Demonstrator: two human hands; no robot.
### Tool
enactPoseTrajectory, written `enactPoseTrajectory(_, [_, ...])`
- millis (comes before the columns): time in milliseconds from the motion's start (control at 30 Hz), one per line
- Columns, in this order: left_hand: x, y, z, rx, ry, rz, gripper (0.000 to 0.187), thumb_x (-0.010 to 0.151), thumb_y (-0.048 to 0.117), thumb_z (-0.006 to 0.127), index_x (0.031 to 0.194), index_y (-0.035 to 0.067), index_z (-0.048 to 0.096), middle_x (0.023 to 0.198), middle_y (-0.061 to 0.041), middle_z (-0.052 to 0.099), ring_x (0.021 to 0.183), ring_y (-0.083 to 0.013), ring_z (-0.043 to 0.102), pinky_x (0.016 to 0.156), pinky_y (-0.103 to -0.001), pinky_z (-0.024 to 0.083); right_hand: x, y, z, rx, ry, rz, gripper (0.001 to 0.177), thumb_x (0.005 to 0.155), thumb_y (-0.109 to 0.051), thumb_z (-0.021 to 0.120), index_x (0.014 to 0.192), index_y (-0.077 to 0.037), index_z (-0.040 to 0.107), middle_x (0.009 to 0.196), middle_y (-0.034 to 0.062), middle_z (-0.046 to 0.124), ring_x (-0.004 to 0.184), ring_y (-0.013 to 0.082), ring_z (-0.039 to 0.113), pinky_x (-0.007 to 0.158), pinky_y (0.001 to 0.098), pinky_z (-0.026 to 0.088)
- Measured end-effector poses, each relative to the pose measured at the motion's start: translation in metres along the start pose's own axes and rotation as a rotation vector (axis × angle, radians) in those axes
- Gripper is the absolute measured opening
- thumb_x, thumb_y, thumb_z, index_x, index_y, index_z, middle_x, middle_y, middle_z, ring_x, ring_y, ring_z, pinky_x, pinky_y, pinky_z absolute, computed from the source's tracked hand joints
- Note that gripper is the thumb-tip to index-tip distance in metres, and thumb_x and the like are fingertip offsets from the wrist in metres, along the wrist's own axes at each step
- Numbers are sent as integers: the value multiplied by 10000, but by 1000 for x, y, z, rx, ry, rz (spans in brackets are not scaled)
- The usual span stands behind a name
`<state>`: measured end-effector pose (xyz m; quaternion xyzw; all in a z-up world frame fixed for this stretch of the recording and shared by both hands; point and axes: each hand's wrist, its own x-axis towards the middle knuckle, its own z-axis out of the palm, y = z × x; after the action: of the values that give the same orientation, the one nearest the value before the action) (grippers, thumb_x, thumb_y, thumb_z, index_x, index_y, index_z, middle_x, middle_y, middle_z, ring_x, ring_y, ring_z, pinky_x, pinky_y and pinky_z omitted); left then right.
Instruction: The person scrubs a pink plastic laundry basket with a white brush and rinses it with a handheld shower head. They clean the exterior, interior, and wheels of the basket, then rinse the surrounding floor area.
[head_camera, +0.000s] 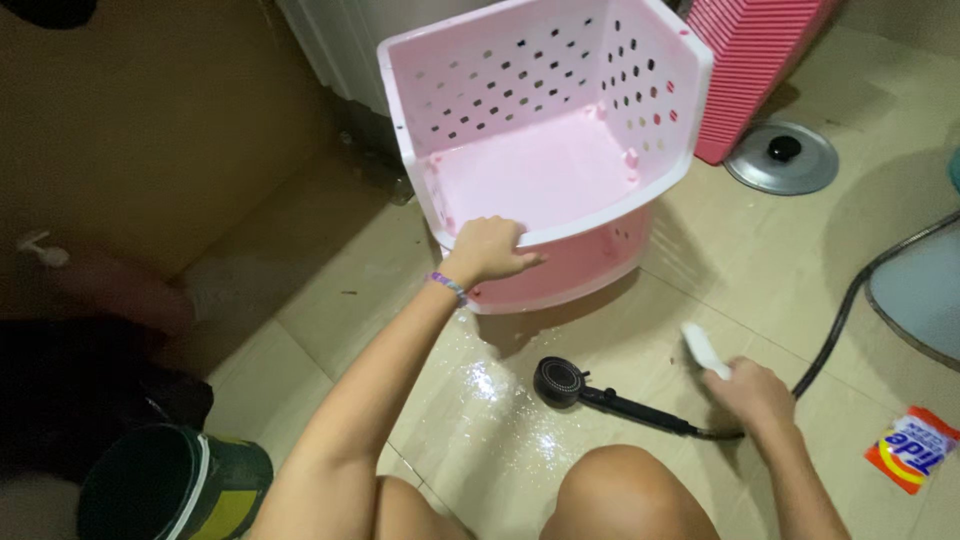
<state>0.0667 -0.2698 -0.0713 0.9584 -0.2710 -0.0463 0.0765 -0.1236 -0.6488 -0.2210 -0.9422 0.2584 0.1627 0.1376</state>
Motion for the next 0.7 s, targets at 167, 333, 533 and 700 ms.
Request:
enactPoseTrajectory(167, [21, 25, 28, -102, 325, 234, 316, 935, 388, 627, 1031, 87, 616, 755, -126, 718, 662, -351, 693, 591, -501, 531, 19, 42, 27, -77, 126, 36, 435, 917, -359, 693, 1291, -140, 656, 1111, 162, 770, 1054, 339, 725, 901, 472, 564])
enactPoseTrajectory(333, [27, 22, 40, 111, 349, 233, 97, 943, 97, 537, 1039, 90, 520, 752, -132, 699, 682, -350, 700, 587, -480, 539, 30, 15, 51, -84, 447, -298, 499, 864, -362, 750, 1282, -98, 679, 1265, 136, 694, 1167, 299, 641, 1032, 434, 500])
enactPoseTrajectory(533, [27, -4, 47, 110, 448, 329, 140, 865, 43, 543, 1001, 76, 527, 720, -130, 684, 645, -363, 687, 545, -498, 514, -12, -62, 129, 140, -11, -705, 501, 822, -446, 797, 1150, -102, 640, 1223, 88, 651, 1091, 280, 640, 918, 409, 520])
enactPoseTrajectory(700, [7, -35, 35, 174, 381, 181, 116, 858, 37, 542, 945, 107, 574, 696, -128, 682, 663, -357, 692, 552, -496, 515, -42, -80, 147, -43, 64, -787, 403, 854, -269, 719, 1205, -174, 546, 1109, 83, 670, 1096, 310, 632, 804, 523, 481])
